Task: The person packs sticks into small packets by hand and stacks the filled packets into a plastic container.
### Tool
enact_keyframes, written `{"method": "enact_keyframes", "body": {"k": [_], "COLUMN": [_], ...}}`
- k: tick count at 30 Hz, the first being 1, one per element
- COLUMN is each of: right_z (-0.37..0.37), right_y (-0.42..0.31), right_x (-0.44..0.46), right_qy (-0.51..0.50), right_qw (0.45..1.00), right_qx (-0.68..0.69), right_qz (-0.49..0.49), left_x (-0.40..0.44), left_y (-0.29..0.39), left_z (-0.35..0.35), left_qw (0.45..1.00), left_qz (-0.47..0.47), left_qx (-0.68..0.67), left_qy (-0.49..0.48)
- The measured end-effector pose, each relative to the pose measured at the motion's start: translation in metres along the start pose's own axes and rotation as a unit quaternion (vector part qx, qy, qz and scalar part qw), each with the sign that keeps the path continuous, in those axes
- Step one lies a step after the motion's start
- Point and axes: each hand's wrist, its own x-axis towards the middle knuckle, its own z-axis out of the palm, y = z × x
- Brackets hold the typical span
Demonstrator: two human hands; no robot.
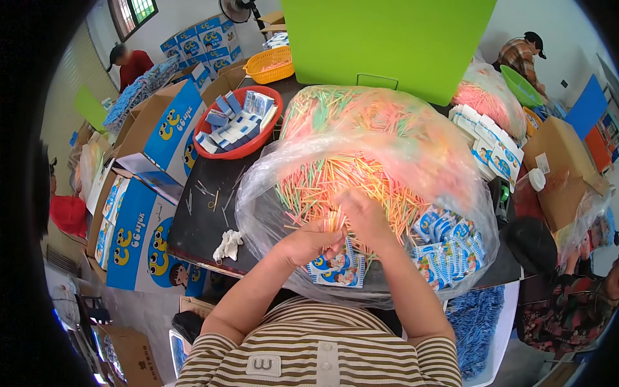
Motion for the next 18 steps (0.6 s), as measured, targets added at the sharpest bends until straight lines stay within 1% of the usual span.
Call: {"method": "enact_keyframes", "body": {"k": [1, 3, 4, 5, 6, 7, 8, 9, 10, 12, 13, 14, 16, 17, 18], "right_z": [-0.004, -0.017, -0.019, -0.020, -0.019, -0.016, -0.015, -0.011, -0.004, -0.004, -0.006, -0.007, -0.008, -0.011, -0.014], "right_y": [0.000, -0.002, 0.002, 0.008, 0.013, -0.002, -0.022, -0.033, -0.021, -0.006, -0.004, -0.005, -0.016, -0.017, -0.021], "right_x": [0.004, 0.014, 0.012, 0.006, -0.001, -0.011, -0.025, -0.036, -0.039, -0.032, -0.029, -0.031, -0.034, -0.034, -0.033], "right_qy": [0.000, 0.001, 0.001, 0.068, 0.129, 0.125, 0.022, -0.079, -0.057, -0.042, -0.034, -0.034, -0.086, -0.086, -0.063], "right_qw": [1.000, 0.997, 0.997, 0.984, 0.911, 0.911, 0.874, 0.820, 0.809, 0.819, 0.828, 0.829, 0.891, 0.891, 0.930], "right_qx": [0.001, 0.071, 0.072, -0.128, -0.321, -0.322, -0.418, -0.505, -0.507, -0.503, -0.498, -0.497, -0.382, -0.382, -0.294], "right_qz": [0.000, 0.036, 0.034, -0.099, -0.227, -0.228, -0.246, -0.257, -0.293, -0.272, -0.256, -0.255, -0.231, -0.232, -0.213], "left_x": [0.000, 0.000, 0.002, 0.003, 0.002, 0.000, -0.001, -0.003, -0.002, 0.008, 0.009, 0.007, 0.003, 0.000, -0.006], "left_y": [0.000, -0.003, -0.008, -0.011, -0.010, -0.006, -0.002, 0.001, -0.004, -0.013, -0.012, -0.011, -0.004, -0.004, -0.001], "left_z": [0.001, 0.000, -0.005, -0.007, -0.006, -0.003, 0.000, 0.002, 0.007, 0.023, 0.026, 0.027, 0.026, 0.021, 0.017], "left_qw": [1.000, 0.999, 1.000, 0.997, 0.997, 0.988, 0.972, 0.967, 0.967, 0.960, 0.966, 0.967, 0.988, 0.988, 0.998], "left_qz": [-0.011, -0.021, -0.009, 0.003, 0.003, 0.043, 0.084, 0.080, 0.076, 0.037, 0.062, 0.060, 0.009, 0.010, -0.005], "left_qx": [0.019, 0.040, -0.016, -0.074, -0.077, -0.138, -0.200, -0.233, -0.235, -0.273, -0.239, -0.239, -0.127, -0.127, -0.008], "left_qy": [-0.004, -0.007, -0.003, 0.001, 0.002, 0.047, 0.093, 0.059, 0.059, 0.047, 0.070, 0.071, 0.092, 0.093, 0.057]}}
